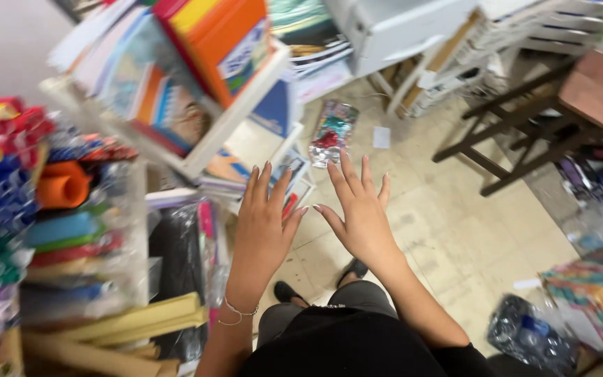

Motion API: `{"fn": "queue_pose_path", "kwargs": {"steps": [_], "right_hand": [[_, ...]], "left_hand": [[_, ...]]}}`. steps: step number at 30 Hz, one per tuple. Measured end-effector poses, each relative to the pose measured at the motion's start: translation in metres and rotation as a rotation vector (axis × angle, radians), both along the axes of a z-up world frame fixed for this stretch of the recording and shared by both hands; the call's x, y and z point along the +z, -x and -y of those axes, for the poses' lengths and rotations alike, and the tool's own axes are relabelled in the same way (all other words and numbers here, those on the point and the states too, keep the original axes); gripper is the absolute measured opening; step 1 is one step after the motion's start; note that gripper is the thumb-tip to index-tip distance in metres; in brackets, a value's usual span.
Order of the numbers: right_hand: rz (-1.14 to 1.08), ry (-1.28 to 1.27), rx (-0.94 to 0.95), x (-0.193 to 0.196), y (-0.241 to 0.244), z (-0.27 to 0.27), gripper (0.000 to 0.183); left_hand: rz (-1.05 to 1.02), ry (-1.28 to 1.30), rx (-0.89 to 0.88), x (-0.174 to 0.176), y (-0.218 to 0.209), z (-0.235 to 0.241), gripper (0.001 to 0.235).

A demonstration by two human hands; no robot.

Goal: Organizing and browsing through notebooks and stationery items on a display shelf

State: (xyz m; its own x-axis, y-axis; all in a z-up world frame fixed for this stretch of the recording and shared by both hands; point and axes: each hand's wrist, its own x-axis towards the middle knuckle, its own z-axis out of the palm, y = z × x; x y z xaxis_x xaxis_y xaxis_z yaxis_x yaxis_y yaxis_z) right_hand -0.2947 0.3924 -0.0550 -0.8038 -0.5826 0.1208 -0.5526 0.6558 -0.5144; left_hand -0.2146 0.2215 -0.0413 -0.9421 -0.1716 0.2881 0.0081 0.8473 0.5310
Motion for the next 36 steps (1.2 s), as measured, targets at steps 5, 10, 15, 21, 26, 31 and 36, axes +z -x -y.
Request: {"fn": "queue_pose_path", "kwargs": {"steps": [5,10,15,21,26,31,36], "right_hand": [[-0.002,-0.053,-0.171,0.001,0.045,-0.098,0.07],[-0.007,-0.079,-0.346,-0.001,0.092,-0.193,0.068],[-0.007,-0.097,-0.457,0.001,0.127,-0.264,0.066],[0.054,-0.078,-0.538,-0.013,0.155,-0.313,0.07],[0.064,-0.04,-0.548,-0.018,0.181,-0.316,0.068],[0.017,-0.03,-0.497,-0.027,0.228,-0.297,0.061],[-0.013,-0.018,-0.441,-0.033,0.294,-0.253,0.056]], "left_hand": [[-0.039,0.018,-0.168,-0.006,0.079,-0.085,0.061],[-0.041,0.031,-0.369,-0.017,0.152,-0.175,0.063],[-0.018,0.026,-0.488,-0.02,0.206,-0.243,0.06],[0.054,0.039,-0.547,-0.022,0.246,-0.289,0.058],[0.113,0.051,-0.592,-0.029,0.285,-0.297,0.057],[0.084,0.053,-0.575,-0.046,0.341,-0.282,0.061],[0.077,0.056,-0.537,-0.037,0.397,-0.247,0.058]]}}
